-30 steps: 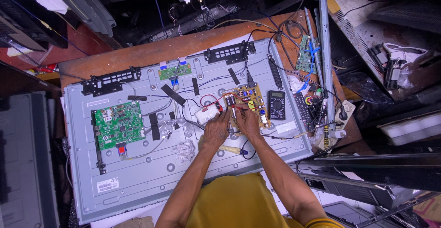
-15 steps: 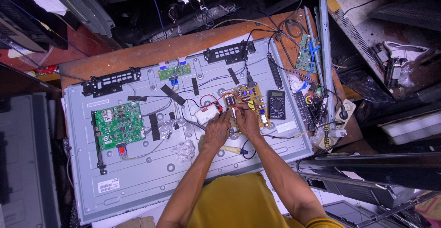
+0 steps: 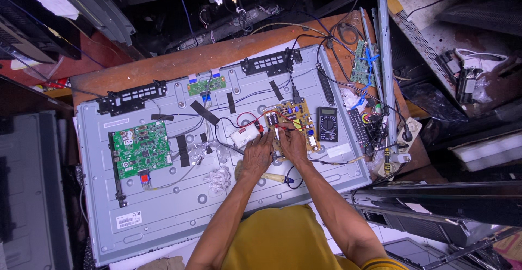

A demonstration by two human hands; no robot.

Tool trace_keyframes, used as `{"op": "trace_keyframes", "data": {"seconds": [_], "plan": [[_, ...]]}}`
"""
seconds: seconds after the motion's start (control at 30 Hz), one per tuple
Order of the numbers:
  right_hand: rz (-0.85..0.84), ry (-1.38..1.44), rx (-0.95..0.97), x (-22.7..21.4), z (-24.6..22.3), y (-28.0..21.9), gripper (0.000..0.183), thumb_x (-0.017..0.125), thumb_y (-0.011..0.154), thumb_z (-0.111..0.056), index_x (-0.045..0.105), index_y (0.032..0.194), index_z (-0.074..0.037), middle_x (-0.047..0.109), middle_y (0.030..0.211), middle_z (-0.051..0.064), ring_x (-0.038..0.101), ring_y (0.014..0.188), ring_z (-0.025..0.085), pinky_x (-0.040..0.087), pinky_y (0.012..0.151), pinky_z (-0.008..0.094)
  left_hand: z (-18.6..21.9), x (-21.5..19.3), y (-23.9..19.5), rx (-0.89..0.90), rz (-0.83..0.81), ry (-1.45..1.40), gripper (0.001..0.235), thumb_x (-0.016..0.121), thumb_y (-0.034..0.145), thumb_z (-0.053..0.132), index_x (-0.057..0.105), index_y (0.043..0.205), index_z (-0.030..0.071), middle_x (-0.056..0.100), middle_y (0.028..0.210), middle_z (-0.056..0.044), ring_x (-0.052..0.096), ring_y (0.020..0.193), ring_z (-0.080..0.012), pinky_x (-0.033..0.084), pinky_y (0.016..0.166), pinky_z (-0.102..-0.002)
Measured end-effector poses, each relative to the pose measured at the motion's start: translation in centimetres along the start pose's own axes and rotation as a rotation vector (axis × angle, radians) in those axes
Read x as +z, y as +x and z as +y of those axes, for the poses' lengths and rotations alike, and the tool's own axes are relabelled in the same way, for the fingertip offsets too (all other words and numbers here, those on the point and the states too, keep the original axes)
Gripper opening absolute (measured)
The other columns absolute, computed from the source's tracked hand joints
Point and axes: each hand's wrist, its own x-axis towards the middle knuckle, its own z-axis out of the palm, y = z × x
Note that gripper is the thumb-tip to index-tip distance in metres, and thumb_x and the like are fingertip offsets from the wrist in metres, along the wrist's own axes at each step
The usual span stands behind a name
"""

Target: The person uses a multimeter to test a circuit board placed on a disassembled television chassis. They connect the multimeter probes to various points on the board and adjust the multimeter dial while observing the readings.

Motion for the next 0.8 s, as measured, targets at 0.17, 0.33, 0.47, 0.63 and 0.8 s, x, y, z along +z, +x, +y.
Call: {"op": "trace_keyframes", "data": {"seconds": [0.17, 0.33, 0.47, 0.63, 0.8], "plan": [[0.001, 0.01, -0.001, 0.0, -0.1, 0.1, 0.022, 0.06, 0.101, -0.023, 0.07, 0.116, -0.011, 0.075, 0.106, 0.022, 0.072, 0.104, 0.036, 0.062, 0.085, 0.043, -0.1, 0.3, -0.1, -0.004, 0.004, -0.015, 0.047, 0.057, 0.094, 0.02, 0.061, 0.141, 0.016, 0.074, 0.123, -0.009, 0.07, 0.116, -0.0305, 0.054, 0.093, -0.045], [-0.005, 0.048, 0.012, 0.0, -0.1, 0.1, 0.022, 0.061, 0.1, -0.021, 0.07, 0.116, -0.009, 0.074, 0.108, 0.023, 0.072, 0.104, 0.036, 0.062, 0.085, 0.041, -0.1, 0.2, -0.4, -0.014, -0.021, -0.05, 0.05, 0.06, 0.092, 0.02, 0.059, 0.142, 0.015, 0.073, 0.125, -0.011, 0.068, 0.119, -0.0321, 0.052, 0.096, -0.046], [0.0, 0.039, 0.008, 0.0, 0.0, 0.1, 0.021, 0.062, 0.1, -0.021, 0.07, 0.115, -0.009, 0.074, 0.106, 0.024, 0.072, 0.104, 0.037, 0.063, 0.083, 0.042, 0.0, -0.2, -0.3, -0.013, -0.008, -0.06, 0.049, 0.06, 0.093, 0.019, 0.06, 0.141, 0.014, 0.073, 0.124, -0.011, 0.069, 0.118, -0.032, 0.05, 0.1, -0.047], [0.013, 0.139, 0.034, -0.2, -0.3, 0.1, 0.02, 0.062, 0.099, -0.017, 0.07, 0.115, -0.006, 0.073, 0.108, 0.025, 0.072, 0.105, 0.037, 0.062, 0.086, 0.04, -0.2, -2.2, -0.4, -0.025, 0.021, -0.078, 0.049, 0.059, 0.094, 0.016, 0.06, 0.142, 0.015, 0.074, 0.121, -0.011, 0.07, 0.115, -0.0316, 0.051, 0.099, -0.047], [-0.076, -0.184, 0.078, -3.4, -4.2, 0.4, 0.039, 0.054, 0.098, -0.039, 0.072, 0.081, -0.01, 0.074, 0.081, 0.018, 0.072, 0.093, 0.039, 0.054, 0.085, 0.051, -0.1, -9.7, 1.8, -0.35, 0.03, -0.348, 0.039, 0.055, 0.097, 0.017, 0.068, 0.134, 0.022, 0.075, 0.12, -0.005, 0.072, 0.102, -0.0353, 0.056, 0.091, -0.05]]}}
